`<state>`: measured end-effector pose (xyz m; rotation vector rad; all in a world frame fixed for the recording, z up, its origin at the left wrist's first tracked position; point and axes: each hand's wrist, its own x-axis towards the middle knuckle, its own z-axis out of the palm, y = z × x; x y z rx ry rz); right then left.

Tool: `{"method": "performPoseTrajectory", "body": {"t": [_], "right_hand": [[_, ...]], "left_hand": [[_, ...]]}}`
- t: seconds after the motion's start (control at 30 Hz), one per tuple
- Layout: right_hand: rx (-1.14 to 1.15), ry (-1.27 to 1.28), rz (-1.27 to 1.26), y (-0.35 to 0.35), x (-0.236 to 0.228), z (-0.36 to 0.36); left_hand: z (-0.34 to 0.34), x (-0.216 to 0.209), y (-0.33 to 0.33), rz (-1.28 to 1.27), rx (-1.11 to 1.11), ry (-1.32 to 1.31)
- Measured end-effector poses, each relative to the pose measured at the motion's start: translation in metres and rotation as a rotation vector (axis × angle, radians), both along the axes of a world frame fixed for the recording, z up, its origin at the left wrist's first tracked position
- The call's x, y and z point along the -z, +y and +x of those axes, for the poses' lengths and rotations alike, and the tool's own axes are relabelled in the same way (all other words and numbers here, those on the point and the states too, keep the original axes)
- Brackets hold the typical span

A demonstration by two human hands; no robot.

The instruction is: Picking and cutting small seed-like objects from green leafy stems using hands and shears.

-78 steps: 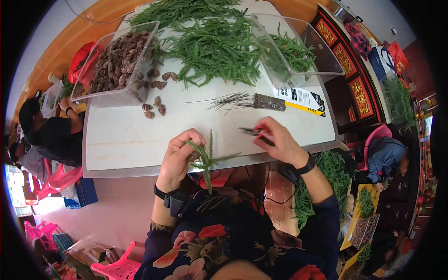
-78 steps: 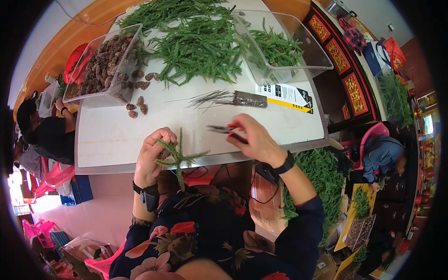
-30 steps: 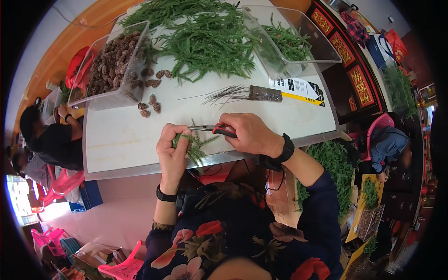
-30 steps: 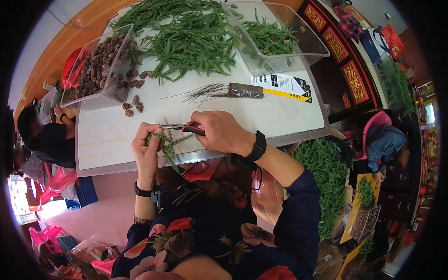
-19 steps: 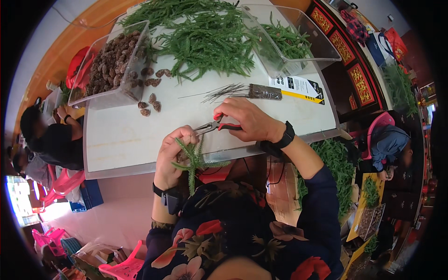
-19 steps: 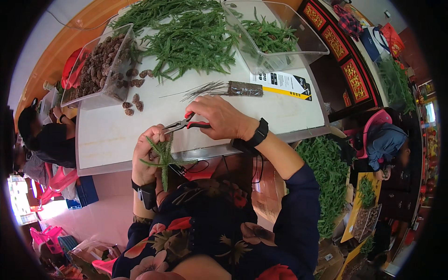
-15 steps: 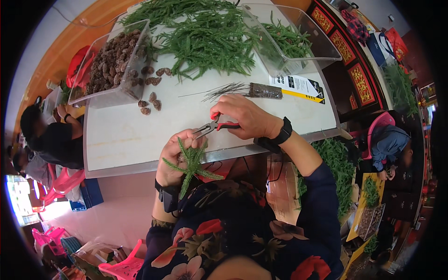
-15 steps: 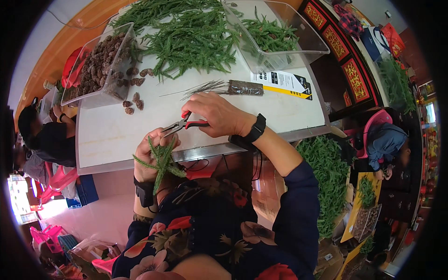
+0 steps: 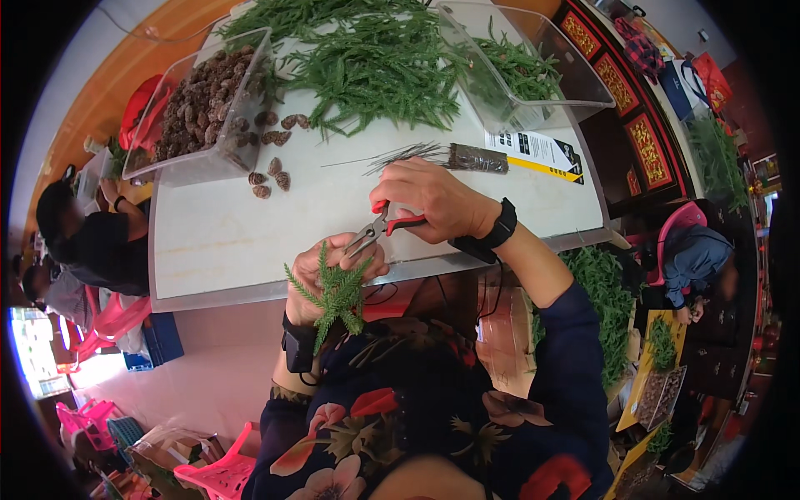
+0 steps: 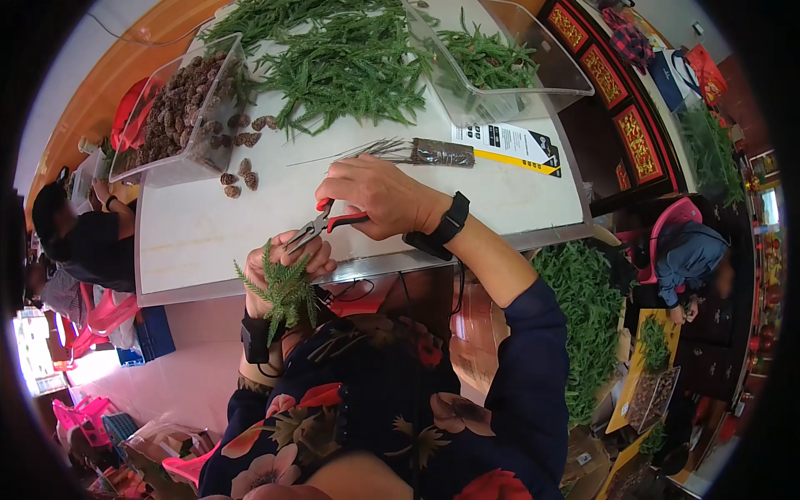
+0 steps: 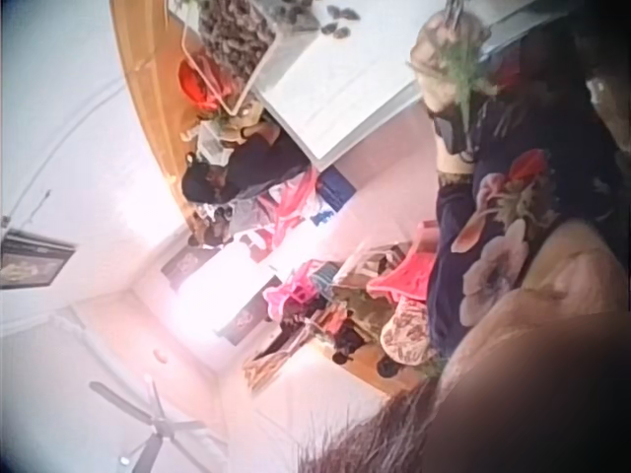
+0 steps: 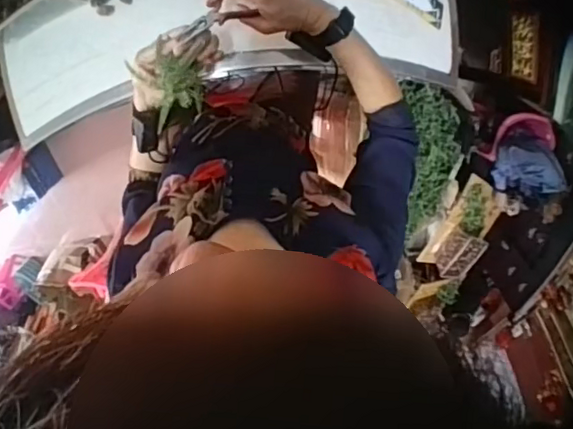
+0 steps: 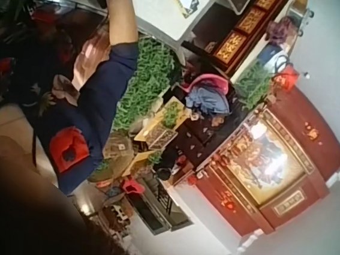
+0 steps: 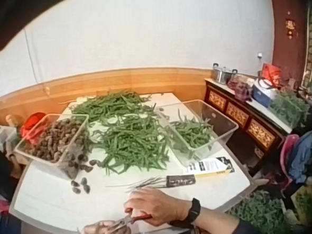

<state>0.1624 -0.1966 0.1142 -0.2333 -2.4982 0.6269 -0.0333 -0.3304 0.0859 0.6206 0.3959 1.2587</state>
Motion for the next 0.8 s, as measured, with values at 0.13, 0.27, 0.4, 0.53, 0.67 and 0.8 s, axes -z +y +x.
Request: {"method": "performPoseTrajectory", "body": {"t": [0.13,0.27,0.4,0.53,0.67,0.8], "right_hand": [[-0.008,-0.011,-0.054,0.002,0.002,-0.002],[-0.022,0.019,-0.085,0.003,0.005,-0.003],[0.022,-0.026,-0.166,-0.002,0.003,0.000],[0.111,-0.143,-0.246,-0.010,-0.006,0.004],[0.203,-0.256,-0.234,-0.017,-0.009,0.009],[0.275,-0.201,-0.221,-0.023,-0.001,0.014]], "left_hand": [[0.000,-0.001,0.002,-0.107,0.081,-0.186],[0.000,-0.004,0.003,-0.068,0.056,-0.118],[-0.003,-0.012,0.003,-0.187,-0.064,0.076],[-0.018,-0.003,0.012,-0.111,-0.049,0.110],[-0.018,-0.007,0.011,-0.182,-0.223,0.372],[-0.008,-0.015,0.008,-0.145,-0.396,0.653]]}}
